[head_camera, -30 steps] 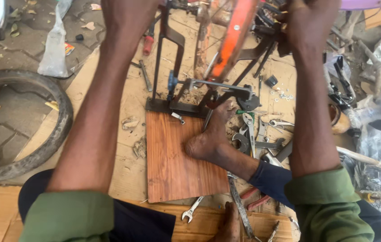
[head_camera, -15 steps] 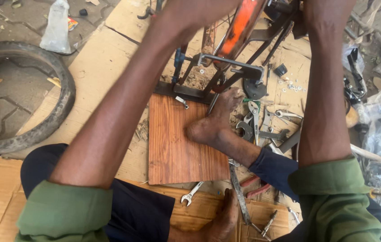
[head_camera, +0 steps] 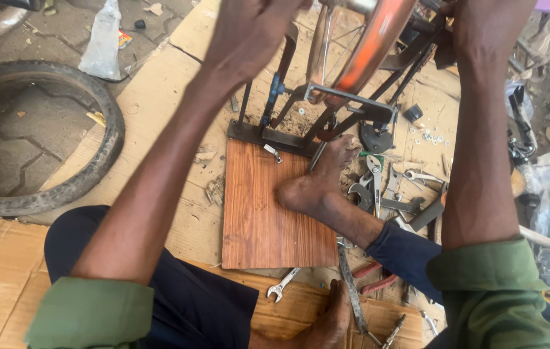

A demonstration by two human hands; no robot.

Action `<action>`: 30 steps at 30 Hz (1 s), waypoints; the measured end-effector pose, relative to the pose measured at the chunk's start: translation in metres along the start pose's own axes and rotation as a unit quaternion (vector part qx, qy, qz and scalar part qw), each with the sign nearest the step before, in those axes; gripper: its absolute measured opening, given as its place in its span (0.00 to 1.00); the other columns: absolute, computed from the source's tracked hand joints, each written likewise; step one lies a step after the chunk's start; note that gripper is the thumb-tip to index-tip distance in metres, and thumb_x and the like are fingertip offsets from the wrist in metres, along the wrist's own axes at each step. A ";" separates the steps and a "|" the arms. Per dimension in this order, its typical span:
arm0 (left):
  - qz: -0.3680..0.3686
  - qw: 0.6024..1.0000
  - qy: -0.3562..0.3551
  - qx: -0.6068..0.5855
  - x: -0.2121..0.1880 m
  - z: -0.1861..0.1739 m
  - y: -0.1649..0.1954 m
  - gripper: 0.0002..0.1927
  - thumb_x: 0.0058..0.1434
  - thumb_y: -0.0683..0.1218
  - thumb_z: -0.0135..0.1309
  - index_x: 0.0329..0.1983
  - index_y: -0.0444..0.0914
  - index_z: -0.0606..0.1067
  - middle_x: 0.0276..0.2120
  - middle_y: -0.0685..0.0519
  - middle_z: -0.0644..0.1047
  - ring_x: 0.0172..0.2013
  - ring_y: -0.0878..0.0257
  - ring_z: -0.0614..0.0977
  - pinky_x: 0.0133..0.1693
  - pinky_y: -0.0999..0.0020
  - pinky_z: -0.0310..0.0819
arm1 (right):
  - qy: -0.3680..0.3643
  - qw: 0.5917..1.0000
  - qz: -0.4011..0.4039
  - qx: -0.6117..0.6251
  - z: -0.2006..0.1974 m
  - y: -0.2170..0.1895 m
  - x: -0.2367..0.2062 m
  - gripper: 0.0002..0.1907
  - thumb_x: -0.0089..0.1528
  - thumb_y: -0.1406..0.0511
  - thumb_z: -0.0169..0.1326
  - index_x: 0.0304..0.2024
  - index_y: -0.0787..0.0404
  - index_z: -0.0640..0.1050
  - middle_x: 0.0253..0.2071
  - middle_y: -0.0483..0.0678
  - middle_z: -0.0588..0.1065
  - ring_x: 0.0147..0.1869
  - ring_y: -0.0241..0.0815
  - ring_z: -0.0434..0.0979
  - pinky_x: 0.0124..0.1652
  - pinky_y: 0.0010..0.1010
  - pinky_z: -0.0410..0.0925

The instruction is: The person sits on the ground in front of a bicycle wheel held in a repair stand. They spin the wheel, tighten and loosen axle and spoke hardware by hand and with wrenches, and adjust the wheel's position in the stand while checking its alignment.

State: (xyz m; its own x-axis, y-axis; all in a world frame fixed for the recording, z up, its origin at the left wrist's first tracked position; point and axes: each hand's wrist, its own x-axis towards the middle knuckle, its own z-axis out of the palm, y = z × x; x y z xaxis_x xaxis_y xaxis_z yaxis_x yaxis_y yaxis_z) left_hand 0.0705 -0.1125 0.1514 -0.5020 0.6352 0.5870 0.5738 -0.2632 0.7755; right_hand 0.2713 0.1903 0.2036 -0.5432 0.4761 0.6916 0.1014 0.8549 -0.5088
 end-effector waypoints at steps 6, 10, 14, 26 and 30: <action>-0.043 0.993 -0.067 0.093 0.047 0.038 0.012 0.25 0.70 0.61 0.41 0.33 0.37 0.77 0.17 0.57 0.70 0.20 0.67 0.73 0.32 0.60 0.73 | -0.002 0.998 -0.026 0.053 -0.001 -0.023 -0.005 0.07 0.66 0.74 0.48 0.43 0.71 0.77 0.34 0.50 0.80 0.36 0.39 0.85 0.33 0.27 0.75; -0.041 0.993 -0.082 0.067 0.044 0.047 0.024 0.28 0.70 0.63 0.40 0.32 0.38 0.77 0.18 0.55 0.70 0.20 0.64 0.72 0.34 0.58 0.75 | 0.001 0.998 -0.009 0.060 -0.002 -0.030 -0.007 0.08 0.70 0.72 0.48 0.40 0.71 0.77 0.32 0.50 0.79 0.34 0.39 0.83 0.33 0.28 0.75; -0.086 0.983 -0.157 0.031 0.012 0.029 0.034 0.41 0.68 0.72 0.27 0.27 0.36 0.76 0.21 0.52 0.75 0.23 0.62 0.78 0.38 0.51 0.78 | 0.000 0.999 -0.010 0.041 -0.002 -0.031 -0.007 0.10 0.71 0.70 0.48 0.39 0.70 0.78 0.31 0.48 0.78 0.33 0.37 0.82 0.31 0.26 0.75; 0.047 0.998 0.017 -0.035 0.001 0.011 -0.004 0.39 0.72 0.74 0.34 0.39 0.37 0.79 0.29 0.52 0.81 0.25 0.62 0.76 0.30 0.57 0.73 | 0.019 0.999 0.019 0.022 0.001 -0.040 -0.011 0.08 0.68 0.71 0.51 0.36 0.72 0.77 0.29 0.50 0.78 0.31 0.38 0.81 0.29 0.28 0.72; 0.061 0.996 -0.029 0.064 0.032 0.032 0.022 0.28 0.75 0.61 0.43 0.35 0.32 0.75 0.23 0.46 0.73 0.25 0.60 0.73 0.36 0.54 0.71 | 0.007 0.999 0.008 0.047 0.001 -0.046 -0.010 0.07 0.67 0.72 0.49 0.38 0.71 0.77 0.31 0.49 0.79 0.34 0.38 0.83 0.31 0.28 0.74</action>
State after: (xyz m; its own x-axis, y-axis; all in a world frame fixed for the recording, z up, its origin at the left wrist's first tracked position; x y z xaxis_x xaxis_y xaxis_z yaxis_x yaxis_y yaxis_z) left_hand 0.0877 -0.0751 0.1798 -0.3881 0.6454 0.6579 0.7081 -0.2480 0.6611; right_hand 0.2716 0.1458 0.2196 -0.5300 0.4926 0.6903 0.0305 0.8246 -0.5650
